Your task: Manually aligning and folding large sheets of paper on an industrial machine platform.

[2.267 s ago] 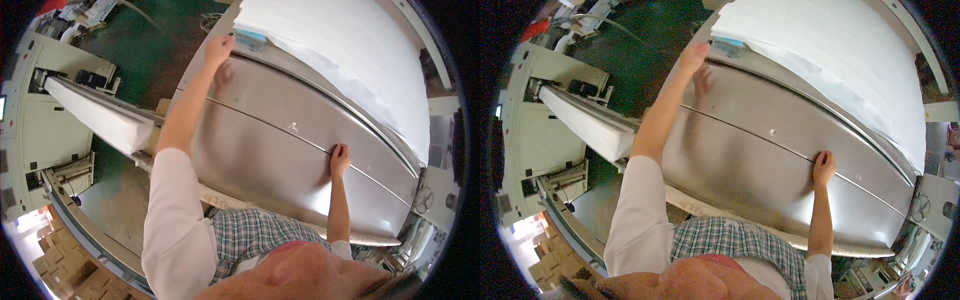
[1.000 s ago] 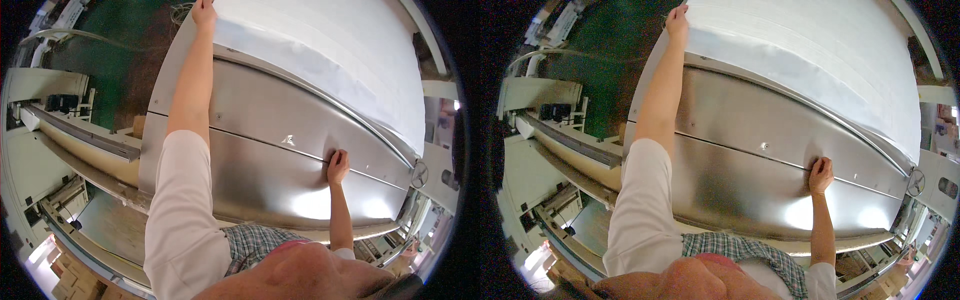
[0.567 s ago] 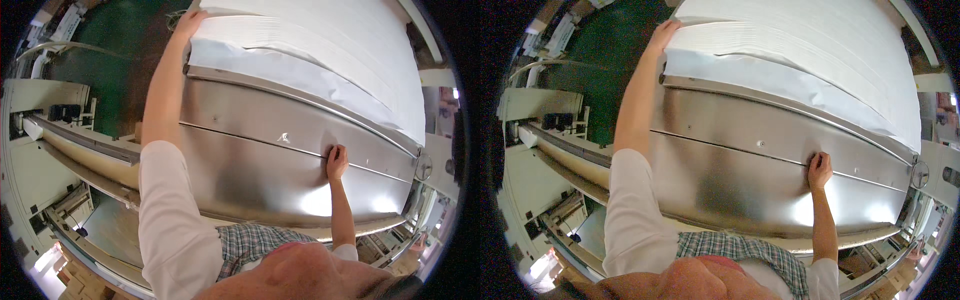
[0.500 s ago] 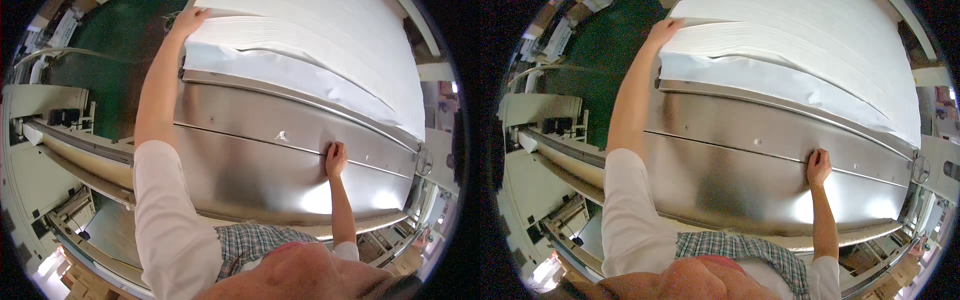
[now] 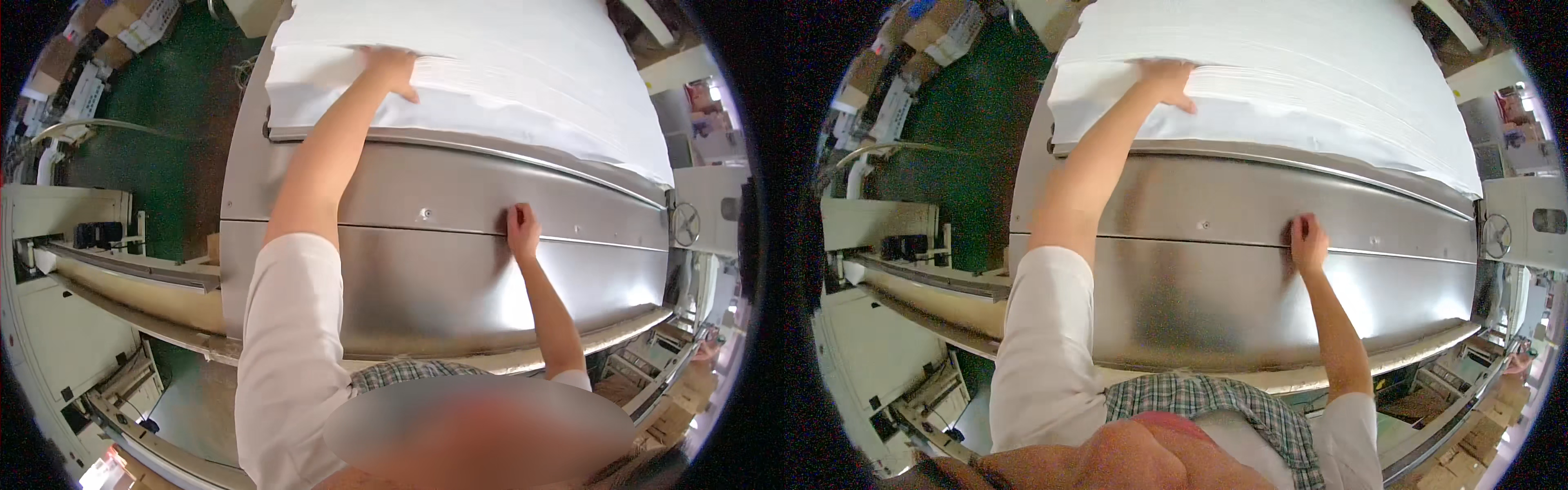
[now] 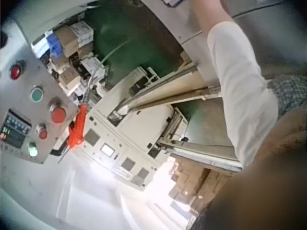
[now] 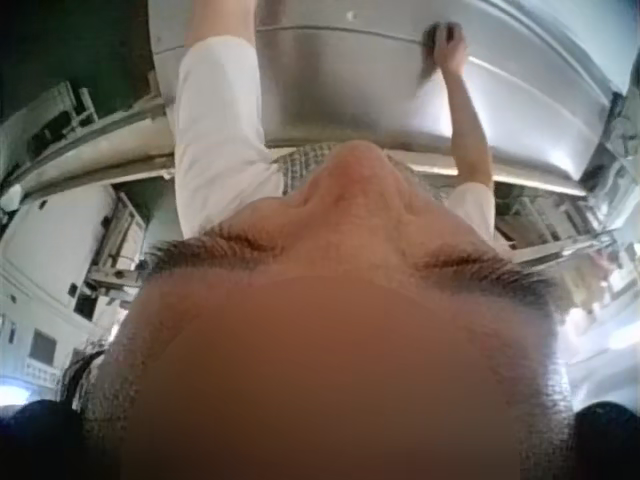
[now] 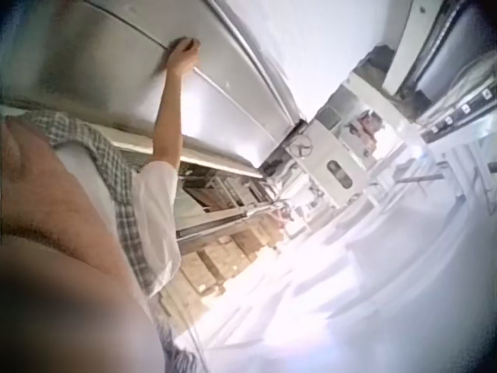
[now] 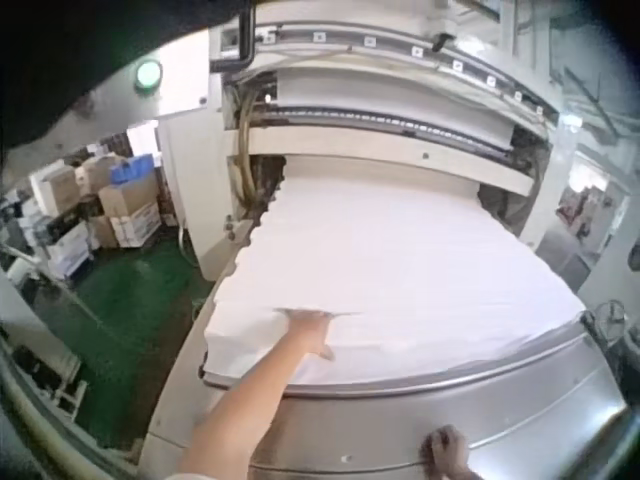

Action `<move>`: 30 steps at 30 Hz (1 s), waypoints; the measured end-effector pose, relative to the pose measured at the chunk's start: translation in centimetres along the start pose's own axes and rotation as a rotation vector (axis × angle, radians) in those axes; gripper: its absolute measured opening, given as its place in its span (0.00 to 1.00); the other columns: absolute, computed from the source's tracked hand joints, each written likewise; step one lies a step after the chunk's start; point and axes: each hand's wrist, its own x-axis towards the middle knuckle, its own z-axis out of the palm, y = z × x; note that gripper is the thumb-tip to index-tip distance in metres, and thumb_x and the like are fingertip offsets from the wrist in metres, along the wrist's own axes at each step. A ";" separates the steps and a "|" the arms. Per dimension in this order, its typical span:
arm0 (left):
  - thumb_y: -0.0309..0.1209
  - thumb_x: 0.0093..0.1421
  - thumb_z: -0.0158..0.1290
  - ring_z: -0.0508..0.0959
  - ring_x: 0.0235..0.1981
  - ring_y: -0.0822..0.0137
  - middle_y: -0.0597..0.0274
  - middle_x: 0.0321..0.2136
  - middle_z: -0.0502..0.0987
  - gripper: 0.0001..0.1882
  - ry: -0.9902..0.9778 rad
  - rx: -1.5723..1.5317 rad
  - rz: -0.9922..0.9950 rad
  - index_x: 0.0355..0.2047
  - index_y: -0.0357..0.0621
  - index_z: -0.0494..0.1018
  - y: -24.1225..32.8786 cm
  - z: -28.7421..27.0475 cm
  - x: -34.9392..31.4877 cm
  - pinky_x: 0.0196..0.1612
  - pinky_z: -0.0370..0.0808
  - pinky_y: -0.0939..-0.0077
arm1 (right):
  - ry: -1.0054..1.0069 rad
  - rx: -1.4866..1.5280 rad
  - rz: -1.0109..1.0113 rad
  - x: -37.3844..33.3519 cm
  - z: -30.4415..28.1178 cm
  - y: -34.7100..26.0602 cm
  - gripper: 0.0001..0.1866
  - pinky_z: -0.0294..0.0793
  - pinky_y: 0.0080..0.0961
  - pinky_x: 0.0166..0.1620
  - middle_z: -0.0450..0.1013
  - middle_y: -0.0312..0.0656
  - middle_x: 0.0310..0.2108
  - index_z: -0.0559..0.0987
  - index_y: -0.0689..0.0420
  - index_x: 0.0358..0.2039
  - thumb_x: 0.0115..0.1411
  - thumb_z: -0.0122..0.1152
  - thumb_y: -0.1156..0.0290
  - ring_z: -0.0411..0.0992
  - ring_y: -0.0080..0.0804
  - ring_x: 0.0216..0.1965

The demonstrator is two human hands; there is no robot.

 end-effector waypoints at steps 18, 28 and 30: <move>0.42 0.27 0.65 0.57 0.56 0.52 0.56 0.54 0.60 0.53 -0.157 0.076 -0.423 0.57 0.54 0.53 3.3 -0.7 -2.7 0.51 0.47 0.31 | -0.388 -0.441 -0.348 27.2 -1.4 -1.3 0.31 0.54 0.49 0.52 0.67 0.39 0.47 0.70 0.48 0.47 0.55 0.34 0.39 0.61 0.40 0.51; 0.30 0.34 0.60 0.57 0.56 0.56 0.65 0.55 0.59 0.50 -0.263 0.255 -0.778 0.58 0.53 0.47 7.9 -1.2 -1.4 0.49 0.53 0.33 | -0.448 -0.468 -0.427 31.5 -18.7 20.9 0.44 0.53 0.52 0.51 0.61 0.38 0.53 0.60 0.41 0.55 0.41 0.47 0.30 0.57 0.42 0.54; 0.27 0.34 0.60 0.57 0.56 0.57 0.66 0.55 0.58 0.49 -0.275 0.252 -0.802 0.58 0.53 0.47 9.9 -1.7 -0.7 0.49 0.54 0.34 | -0.574 -0.575 -0.452 33.9 -20.7 25.4 0.49 0.53 0.45 0.52 0.56 0.36 0.56 0.57 0.45 0.56 0.34 0.64 0.42 0.52 0.39 0.57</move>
